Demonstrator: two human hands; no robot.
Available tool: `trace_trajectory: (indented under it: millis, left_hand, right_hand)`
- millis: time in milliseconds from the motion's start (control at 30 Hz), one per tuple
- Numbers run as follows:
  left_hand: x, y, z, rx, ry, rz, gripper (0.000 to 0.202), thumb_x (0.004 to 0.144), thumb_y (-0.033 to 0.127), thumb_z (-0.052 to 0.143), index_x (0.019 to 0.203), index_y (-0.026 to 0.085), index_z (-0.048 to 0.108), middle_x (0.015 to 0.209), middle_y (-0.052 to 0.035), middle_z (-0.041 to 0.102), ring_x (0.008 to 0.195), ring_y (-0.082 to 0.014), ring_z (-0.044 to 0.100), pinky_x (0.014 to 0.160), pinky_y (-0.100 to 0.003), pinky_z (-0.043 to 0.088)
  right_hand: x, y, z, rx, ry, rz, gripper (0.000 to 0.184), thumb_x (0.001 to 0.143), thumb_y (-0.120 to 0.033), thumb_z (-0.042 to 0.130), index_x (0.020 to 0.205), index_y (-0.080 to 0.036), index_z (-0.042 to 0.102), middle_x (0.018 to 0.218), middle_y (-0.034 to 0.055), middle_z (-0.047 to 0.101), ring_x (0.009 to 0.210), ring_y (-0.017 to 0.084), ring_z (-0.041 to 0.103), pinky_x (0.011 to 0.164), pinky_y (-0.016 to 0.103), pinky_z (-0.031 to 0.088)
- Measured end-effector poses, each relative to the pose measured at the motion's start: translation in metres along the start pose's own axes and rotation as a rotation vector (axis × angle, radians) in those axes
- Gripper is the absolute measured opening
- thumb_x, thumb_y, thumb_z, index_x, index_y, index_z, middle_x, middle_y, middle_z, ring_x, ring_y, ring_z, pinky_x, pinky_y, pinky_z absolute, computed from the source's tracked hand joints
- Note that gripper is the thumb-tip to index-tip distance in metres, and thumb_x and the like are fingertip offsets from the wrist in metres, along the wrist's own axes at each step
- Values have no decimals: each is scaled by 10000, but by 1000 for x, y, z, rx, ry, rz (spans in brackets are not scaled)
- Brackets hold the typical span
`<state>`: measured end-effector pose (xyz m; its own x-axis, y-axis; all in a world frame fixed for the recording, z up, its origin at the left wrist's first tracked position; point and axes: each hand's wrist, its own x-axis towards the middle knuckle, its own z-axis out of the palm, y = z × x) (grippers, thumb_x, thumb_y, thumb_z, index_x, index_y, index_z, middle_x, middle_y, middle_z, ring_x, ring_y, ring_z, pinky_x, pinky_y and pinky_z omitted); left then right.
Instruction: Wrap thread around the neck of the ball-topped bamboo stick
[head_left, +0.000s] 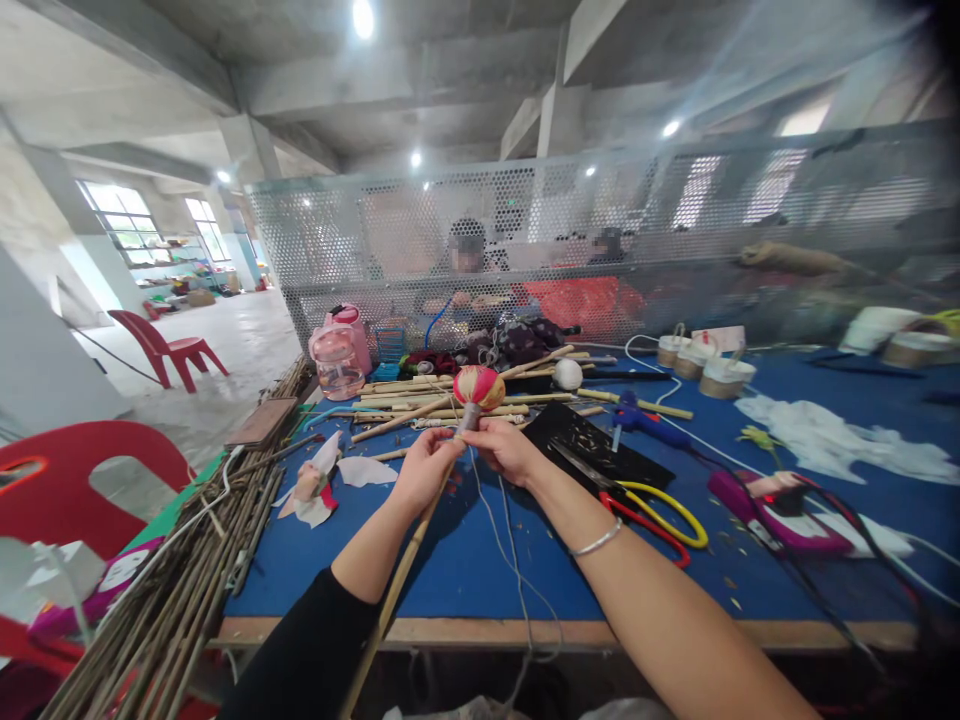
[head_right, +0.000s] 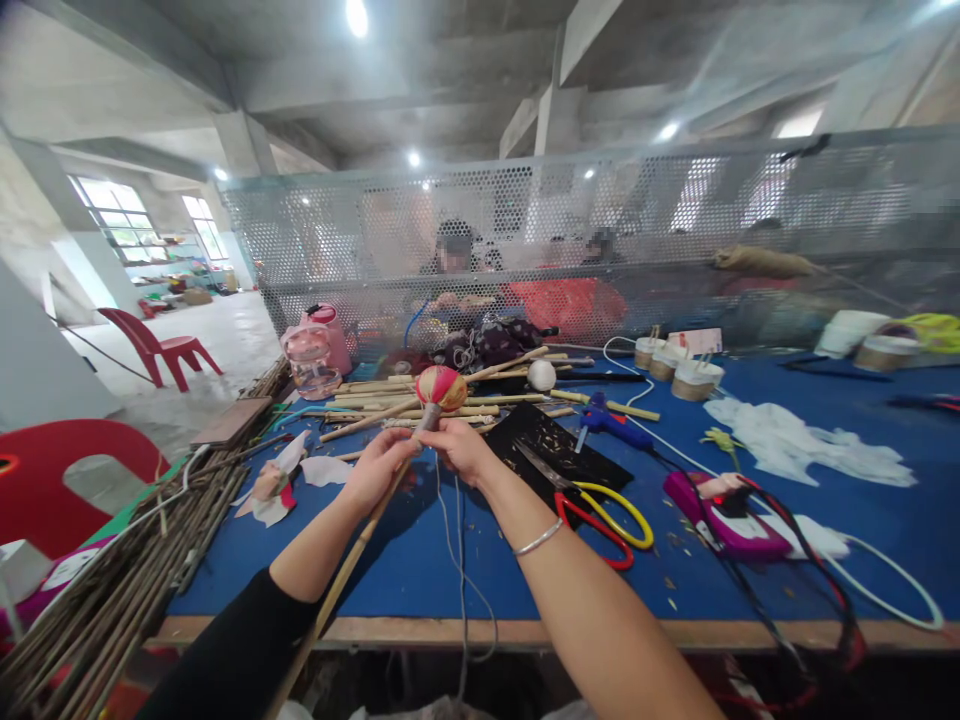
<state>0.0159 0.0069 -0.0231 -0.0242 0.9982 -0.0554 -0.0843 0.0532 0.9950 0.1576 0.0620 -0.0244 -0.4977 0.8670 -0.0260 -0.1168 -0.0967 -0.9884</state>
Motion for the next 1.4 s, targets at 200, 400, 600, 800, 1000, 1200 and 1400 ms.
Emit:
trace_trajectory:
  millis: [200,400,600,800,1000,1200,1400]
  left_hand:
    - [0,-1,1,157,139,159,286,652,269,734,847,148,565,582,51,557,343,-49,429,317,-169,307]
    - [7,-4,-7,97,178,174,334,629,302,764,869,140,597,478,74,512,326,-54,402,326,-173,278]
    - [4,0,-6,58,190,171,362,636,319,754,897,138,581,474,80,499,333,-55,391,324,-178,277]
    - [-4,7,-1,-181,56,180,447,588,381,789,885,148,547,456,99,451,340,-39,365,318,-158,256]
    - [-6,8,1,-437,-137,103,402,571,373,804,773,144,543,645,35,565,362,14,325,304,-120,199]
    - [0,0,1,-215,-203,-163,431,736,543,628,841,128,576,663,-36,613,387,-57,484,339,-170,359]
    - [-3,-3,4,145,69,164,464,658,381,746,1006,168,523,823,-5,609,453,-59,529,383,-178,404]
  right_hand:
    - [0,-2,1,-30,-2,-39,330,668,-452,709,723,-158,573,413,-108,317,334,27,173,344,227,56]
    - [-2,-9,-2,-14,80,-76,317,564,-378,766,644,-165,545,411,-108,342,343,22,192,356,208,68]
    - [-2,-8,1,11,82,-78,331,545,-375,780,634,-168,538,404,-109,341,341,22,195,355,209,68]
    - [-4,-11,3,105,15,-41,384,535,-376,799,615,-185,476,388,-125,285,341,19,146,350,207,48]
    - [-6,-15,6,204,-124,-80,413,558,-381,801,802,-190,528,426,-131,333,348,22,119,342,188,46]
    - [-1,-4,-3,126,-142,-44,350,628,-408,755,744,-144,556,442,-95,391,346,16,140,337,200,47]
    - [1,-1,-2,-1,-18,5,297,640,-384,735,667,-151,553,377,-108,291,325,27,148,346,228,37]
